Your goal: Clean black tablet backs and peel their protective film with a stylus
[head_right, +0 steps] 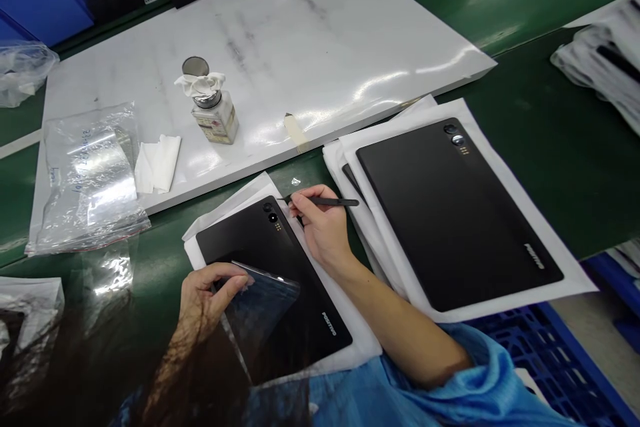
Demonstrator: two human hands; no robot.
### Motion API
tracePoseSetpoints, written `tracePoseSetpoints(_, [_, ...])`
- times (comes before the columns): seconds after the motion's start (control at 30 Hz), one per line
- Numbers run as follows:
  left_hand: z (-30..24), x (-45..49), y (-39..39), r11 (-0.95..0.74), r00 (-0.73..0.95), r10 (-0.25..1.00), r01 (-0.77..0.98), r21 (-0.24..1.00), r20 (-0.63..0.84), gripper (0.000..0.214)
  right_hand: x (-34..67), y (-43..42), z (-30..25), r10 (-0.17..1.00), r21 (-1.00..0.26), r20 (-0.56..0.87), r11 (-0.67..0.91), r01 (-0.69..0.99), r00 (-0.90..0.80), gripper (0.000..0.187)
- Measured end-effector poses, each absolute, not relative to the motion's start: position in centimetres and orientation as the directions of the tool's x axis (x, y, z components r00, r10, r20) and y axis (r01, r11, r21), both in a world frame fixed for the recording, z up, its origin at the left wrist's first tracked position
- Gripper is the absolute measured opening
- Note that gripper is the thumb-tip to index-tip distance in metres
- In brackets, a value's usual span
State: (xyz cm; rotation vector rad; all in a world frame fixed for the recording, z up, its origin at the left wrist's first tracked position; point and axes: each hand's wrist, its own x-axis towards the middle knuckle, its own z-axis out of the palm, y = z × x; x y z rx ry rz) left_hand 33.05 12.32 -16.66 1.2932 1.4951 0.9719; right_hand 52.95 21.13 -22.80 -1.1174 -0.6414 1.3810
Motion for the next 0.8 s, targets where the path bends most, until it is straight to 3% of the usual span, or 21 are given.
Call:
tracePoseSetpoints(0.13, [-16.4,33.0,12.3,0.137,-0.013,0.99,0.259,0.956,-0.138,0.006,54.5,20.3,-21.2,0.971,-0.888,-0.196,-0.115,-0.445,0.139,0.045])
tracePoseSetpoints(0.3, [-16.4,32.8,12.4,0.091,0.028,0.995,0.236,0.968,-0.101,0.006,56.4,17.9,-18.1,0.969,-0.949,-0.01,-0.087,-0.303,-0.247,0.028])
tracePoseSetpoints(0.37, [-16.4,32.7,12.4,0.078,0.037,0.995,0.238,0.968,-0.09,0.007,56.6,17.1,-17.2,0.951,-0.981,0.04,-0.021,-0.192,-0.308,0.022])
tracePoseSetpoints(0.47, [-16.5,32.7,12.5,0.074,0.045,0.995,0.246,0.966,-0.087,0.007,56.4,16.4,-16.4,0.93,-0.992,0.117,0.096,-0.078,-0.347,0.015])
tracePoseSetpoints(0.6, [-16.4,32.7,12.4,0.082,0.038,0.995,0.25,0.965,-0.095,0.008,55.6,16.3,-16.6,0.898,-0.975,0.222,0.209,-0.075,-0.38,0.013])
tracePoseSetpoints(0.8, [-16.2,32.8,12.4,0.124,0.043,0.989,0.269,0.955,-0.14,0.01,55.1,16.3,-16.9,0.889,-0.966,0.253,0.251,-0.057,-0.382,0.016])
